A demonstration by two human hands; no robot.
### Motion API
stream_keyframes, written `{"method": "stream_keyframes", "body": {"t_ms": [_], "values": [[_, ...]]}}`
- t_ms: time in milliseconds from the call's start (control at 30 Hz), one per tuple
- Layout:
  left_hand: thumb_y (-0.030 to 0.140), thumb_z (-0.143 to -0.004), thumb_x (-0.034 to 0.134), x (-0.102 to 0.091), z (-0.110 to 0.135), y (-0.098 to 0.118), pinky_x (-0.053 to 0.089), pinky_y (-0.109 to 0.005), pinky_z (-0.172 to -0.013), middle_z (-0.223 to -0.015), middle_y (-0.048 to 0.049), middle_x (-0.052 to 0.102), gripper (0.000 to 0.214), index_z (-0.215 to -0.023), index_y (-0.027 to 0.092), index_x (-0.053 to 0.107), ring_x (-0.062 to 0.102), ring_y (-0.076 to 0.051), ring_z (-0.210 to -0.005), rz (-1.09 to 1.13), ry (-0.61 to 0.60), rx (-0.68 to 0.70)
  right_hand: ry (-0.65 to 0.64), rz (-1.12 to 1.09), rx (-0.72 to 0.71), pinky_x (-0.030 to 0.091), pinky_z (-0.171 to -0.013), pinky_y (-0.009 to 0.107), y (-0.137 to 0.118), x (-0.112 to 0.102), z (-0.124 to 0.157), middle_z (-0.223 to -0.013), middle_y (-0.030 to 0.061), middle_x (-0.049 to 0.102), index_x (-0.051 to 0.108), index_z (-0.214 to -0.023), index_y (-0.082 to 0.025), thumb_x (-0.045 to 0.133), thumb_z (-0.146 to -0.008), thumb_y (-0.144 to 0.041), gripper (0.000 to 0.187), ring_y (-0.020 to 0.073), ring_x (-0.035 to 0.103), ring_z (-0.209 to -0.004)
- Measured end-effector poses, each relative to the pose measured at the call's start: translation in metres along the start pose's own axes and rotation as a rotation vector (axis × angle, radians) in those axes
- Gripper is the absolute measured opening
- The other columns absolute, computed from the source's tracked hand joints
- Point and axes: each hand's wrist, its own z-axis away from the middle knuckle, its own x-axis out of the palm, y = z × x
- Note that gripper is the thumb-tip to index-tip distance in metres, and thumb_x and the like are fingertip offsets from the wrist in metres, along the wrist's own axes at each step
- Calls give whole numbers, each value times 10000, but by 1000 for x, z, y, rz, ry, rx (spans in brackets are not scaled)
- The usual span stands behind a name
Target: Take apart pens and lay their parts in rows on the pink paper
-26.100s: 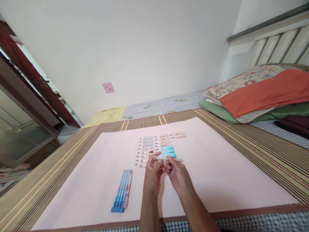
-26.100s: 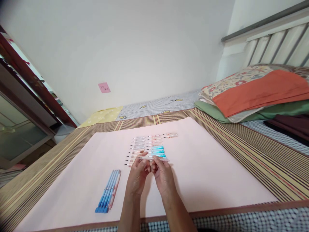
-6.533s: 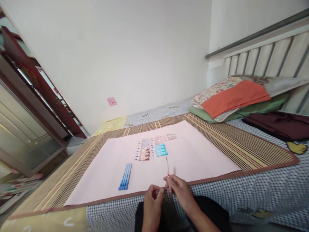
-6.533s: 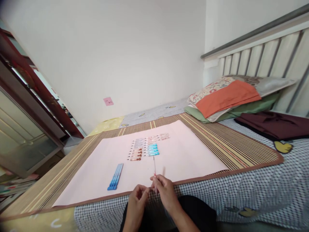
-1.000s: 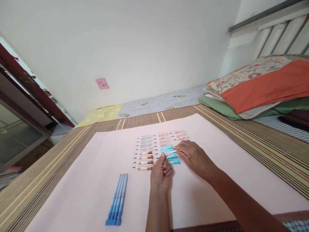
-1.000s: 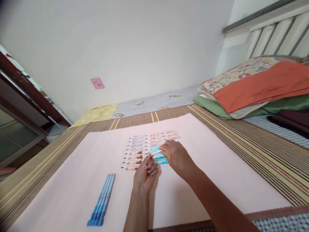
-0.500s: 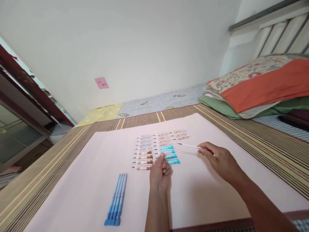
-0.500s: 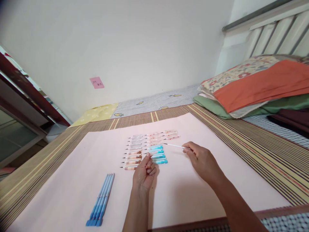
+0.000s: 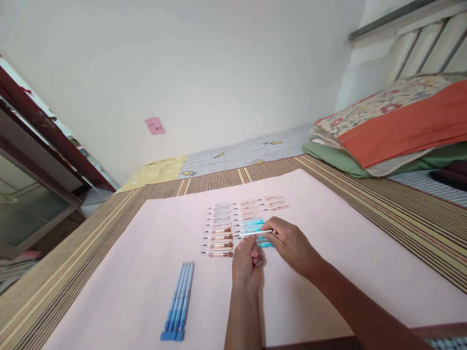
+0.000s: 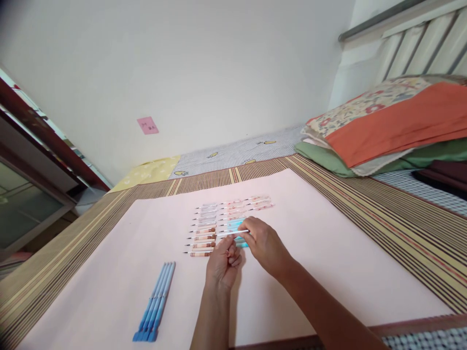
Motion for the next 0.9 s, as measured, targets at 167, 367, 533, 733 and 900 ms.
{"method": "stream_keyframes", "body": {"t_ms": [167, 367, 533, 733, 900], "values": [[511, -304, 994, 1, -1, -3, 114, -182, -412, -392, 119, 371, 688, -615, 198, 466, 223, -6, -372, -15, 33, 22, -36, -66, 115, 438, -673, 299, 10, 2, 2, -813, 4, 634, 593, -846, -225, 527, -901, -251, 89, 170, 575, -719], [542, -395, 984, 0, -1, -3, 88, -191, -429, -407, 133, 352, 658, -752, 178, 568, 205, -9, -380, -51, 30, 15, 63, -170, 265, 440, -674, 307, 52, -28, -22, -732, 14, 673, 653, -753, -210, 640, -770, -379, 170, 192, 598, -714], [464, -378, 990, 1, 1, 0, 103, -186, -424, -407, 131, 355, 631, -735, 179, 555, 207, -10, -387, -34, 28, 12, 188, -185, 439, 382, -589, 299, 111, -44, -37, -641, 19, 634, 654, -659, -193, 693, -603, -402, 220, 188, 536, -645], [443, -426, 974, -2, -2, 0, 105, -187, -420, -425, 133, 345, 582, -733, 180, 557, 208, -10, -383, -36, 35, 23, 192, -188, 449, 348, -577, 293, 144, -34, -36, -616, -5, 589, 645, -653, -186, 719, -597, -398, 232, 163, 489, -625], [467, -430, 975, -4, -4, -1, 88, -193, -422, -433, 132, 345, 589, -758, 169, 586, 212, -12, -379, -31, 28, 27, 152, -156, 386, 379, -613, 306, 161, -30, -37, -632, 3, 625, 665, -666, -183, 720, -625, -386, 214, 172, 520, -642]]}}
